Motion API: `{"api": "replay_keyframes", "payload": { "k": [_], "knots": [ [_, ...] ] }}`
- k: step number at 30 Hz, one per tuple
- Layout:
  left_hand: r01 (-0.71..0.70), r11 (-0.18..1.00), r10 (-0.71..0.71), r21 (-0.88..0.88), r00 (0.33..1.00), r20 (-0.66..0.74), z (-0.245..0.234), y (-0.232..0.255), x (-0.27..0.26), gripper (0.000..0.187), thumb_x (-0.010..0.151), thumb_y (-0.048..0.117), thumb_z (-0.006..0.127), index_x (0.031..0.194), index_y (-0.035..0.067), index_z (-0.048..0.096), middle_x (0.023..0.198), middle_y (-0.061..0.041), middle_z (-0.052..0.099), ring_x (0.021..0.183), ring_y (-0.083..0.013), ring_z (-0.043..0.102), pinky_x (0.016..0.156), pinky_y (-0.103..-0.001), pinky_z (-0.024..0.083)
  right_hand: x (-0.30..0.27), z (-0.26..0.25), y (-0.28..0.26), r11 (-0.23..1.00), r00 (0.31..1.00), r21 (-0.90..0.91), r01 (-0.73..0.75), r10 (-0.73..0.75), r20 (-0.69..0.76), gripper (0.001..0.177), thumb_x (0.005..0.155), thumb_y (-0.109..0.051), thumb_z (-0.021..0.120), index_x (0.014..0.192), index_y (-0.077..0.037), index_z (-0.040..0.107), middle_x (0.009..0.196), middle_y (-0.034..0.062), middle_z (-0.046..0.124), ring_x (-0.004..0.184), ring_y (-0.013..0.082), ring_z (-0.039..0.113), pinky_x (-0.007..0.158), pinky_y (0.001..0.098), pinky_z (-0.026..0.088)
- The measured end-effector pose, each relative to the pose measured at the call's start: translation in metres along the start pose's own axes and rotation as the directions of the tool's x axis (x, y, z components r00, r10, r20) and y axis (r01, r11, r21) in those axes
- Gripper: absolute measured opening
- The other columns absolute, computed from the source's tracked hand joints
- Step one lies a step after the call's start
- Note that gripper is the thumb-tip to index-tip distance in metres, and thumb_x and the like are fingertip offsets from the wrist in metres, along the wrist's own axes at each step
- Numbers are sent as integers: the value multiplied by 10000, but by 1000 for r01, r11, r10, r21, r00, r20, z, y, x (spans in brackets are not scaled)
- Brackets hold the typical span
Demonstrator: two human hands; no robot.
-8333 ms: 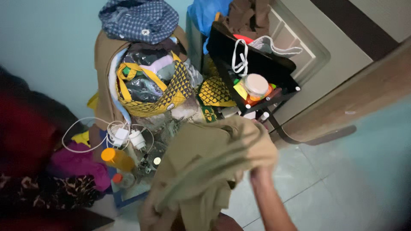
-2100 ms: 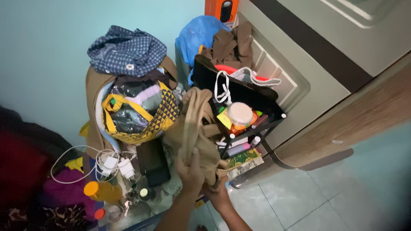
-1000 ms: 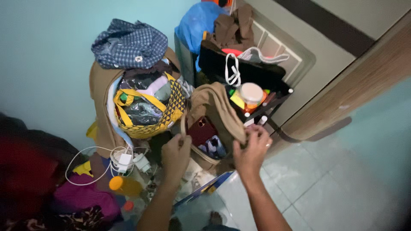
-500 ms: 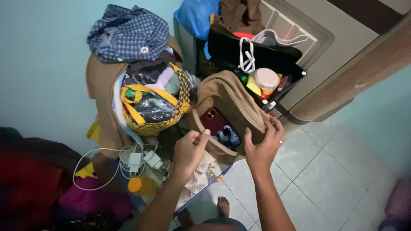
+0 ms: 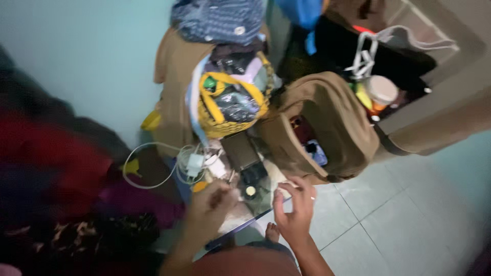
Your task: The person picks up a beige bag from a chair, unzips it, and packs items from a cluttered dresser into it: a phone, a wallet, a red notebook, and a coiled white charging cable. They zip and unzip compartments while arranging the contents inside the bag.
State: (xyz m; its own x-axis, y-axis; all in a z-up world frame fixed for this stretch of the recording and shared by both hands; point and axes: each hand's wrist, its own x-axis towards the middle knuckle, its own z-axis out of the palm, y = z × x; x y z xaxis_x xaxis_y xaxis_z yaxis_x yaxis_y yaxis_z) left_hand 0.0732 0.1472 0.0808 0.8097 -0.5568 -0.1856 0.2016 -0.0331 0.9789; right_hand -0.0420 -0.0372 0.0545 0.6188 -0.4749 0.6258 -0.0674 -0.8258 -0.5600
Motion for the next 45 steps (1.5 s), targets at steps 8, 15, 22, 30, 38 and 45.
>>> {"api": "replay_keyframes", "payload": {
  "k": [8,15,22,30,38,45],
  "knots": [
    [-92,916,239,391,908,-345,-112,-64,26,199,950,219,708,950,21,687,772,-41,681,699,-135,634,627,-314,514,28,73,-13,974,927,218,54,-130,353,210,868,-75,746,1064,-42,678,1058,139,694,1039,352,645,922,429,502],
    [-89,621,401,779,889,-219,-152,-157,113,142,880,114,677,987,42,737,950,-202,716,923,-411,695,814,-484,550,48,152,0,979,762,167,-115,-21,647,267,859,-164,724,1104,-60,701,976,151,724,883,344,716,798,425,555],
    [88,507,293,857,918,-268,-129,-146,115,505,730,369,849,1090,33,735,1116,-209,646,1027,-410,655,853,-497,547,43,196,19,985,523,-40,-167,123,844,344,855,-212,716,1181,-104,708,891,181,727,859,356,727,792,445,562],
    [147,400,387,905,868,-312,-112,-117,113,631,623,432,891,1088,36,733,1271,-149,579,1151,-379,583,862,-470,565,54,217,14,992,556,46,-115,26,831,315,846,-189,700,1150,-108,722,892,169,741,877,348,732,784,455,559],
    [1,478,533,878,795,-291,-122,-44,78,489,685,387,859,1058,91,749,1004,-161,694,919,-406,644,747,-522,530,76,196,-9,976,635,163,-145,-34,771,273,865,-182,720,1121,-86,721,992,191,735,921,375,723,812,453,559],
    [-55,583,553,810,758,-346,-127,27,54,406,716,387,844,964,81,744,874,-152,712,793,-372,684,685,-487,532,101,178,-39,965,615,241,-104,-128,778,416,831,-134,750,1230,-52,660,1018,179,727,947,341,700,837,425,541]
  ]
}}
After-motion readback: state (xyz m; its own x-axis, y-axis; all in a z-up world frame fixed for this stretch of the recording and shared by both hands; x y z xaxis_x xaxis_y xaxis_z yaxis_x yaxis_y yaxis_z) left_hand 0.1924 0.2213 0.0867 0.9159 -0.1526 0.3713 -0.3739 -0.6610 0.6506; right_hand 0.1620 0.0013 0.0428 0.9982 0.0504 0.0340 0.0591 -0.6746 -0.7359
